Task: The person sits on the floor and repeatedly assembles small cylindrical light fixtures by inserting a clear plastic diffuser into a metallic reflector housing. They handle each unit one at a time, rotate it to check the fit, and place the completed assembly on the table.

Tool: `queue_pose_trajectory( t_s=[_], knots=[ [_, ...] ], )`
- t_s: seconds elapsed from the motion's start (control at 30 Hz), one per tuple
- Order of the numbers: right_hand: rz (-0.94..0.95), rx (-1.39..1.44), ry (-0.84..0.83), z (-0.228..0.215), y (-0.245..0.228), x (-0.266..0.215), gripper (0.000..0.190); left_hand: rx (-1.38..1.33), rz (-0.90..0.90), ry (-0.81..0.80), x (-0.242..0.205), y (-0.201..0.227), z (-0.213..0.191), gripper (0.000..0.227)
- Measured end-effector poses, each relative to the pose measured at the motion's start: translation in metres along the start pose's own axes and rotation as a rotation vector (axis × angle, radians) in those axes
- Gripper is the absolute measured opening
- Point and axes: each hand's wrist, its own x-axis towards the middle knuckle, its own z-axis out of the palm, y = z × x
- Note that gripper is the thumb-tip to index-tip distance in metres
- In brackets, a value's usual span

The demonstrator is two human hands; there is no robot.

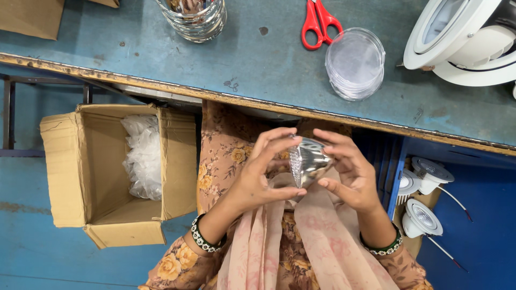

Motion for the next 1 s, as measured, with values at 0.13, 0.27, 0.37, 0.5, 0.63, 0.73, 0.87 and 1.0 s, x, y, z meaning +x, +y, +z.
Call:
queue_pose_trajectory(
  t_s=[0.13, 0.27, 0.37, 0.5, 0.63, 0.73, 0.87, 1.0],
  knots=[
    [0.111, -0.018, -0.030, 0.004, -0.004, 0.008, 0.070, 0.634, 0.280, 0.125, 0.000, 0.002, 0.004, 0.078],
    [0.137, -0.144, -0.003, 0.016, 0.008, 0.009, 0.079, 0.970, 0.415, 0.111, 0.001, 0.002, 0.022, 0.074],
    [0.177, -0.145, 0.148, 0.023, 0.019, 0.004, 0.059, 1.007, 0.401, 0.089, 0.000, 0.004, 0.026, 0.072],
    [0.243, 0.183, 0.285, 0.023, 0.023, -0.005, 0.067, 0.548, 0.210, 0.104, -0.002, 0.005, 0.022, 0.083],
    [0.194, 0.293, 0.287, 0.029, 0.020, -0.004, 0.064, 0.051, 0.001, 0.156, 0.000, 0.001, 0.022, 0.080],
    [0.147, 0.276, 0.270, 0.038, 0.017, 0.001, 0.062, -0.160, -0.138, 0.123, -0.001, -0.001, 0.025, 0.068],
    [0.106, 0.192, 0.260, 0.038, 0.008, 0.003, 0.058, -0.112, -0.083, 0.095, -0.001, -0.001, 0.023, 0.062],
    [-0.029, -0.024, 0.192, 0.022, 0.002, 0.002, 0.037, 0.069, -0.096, -0.008, -0.001, 0.000, 0.021, 0.058]
  ],
)
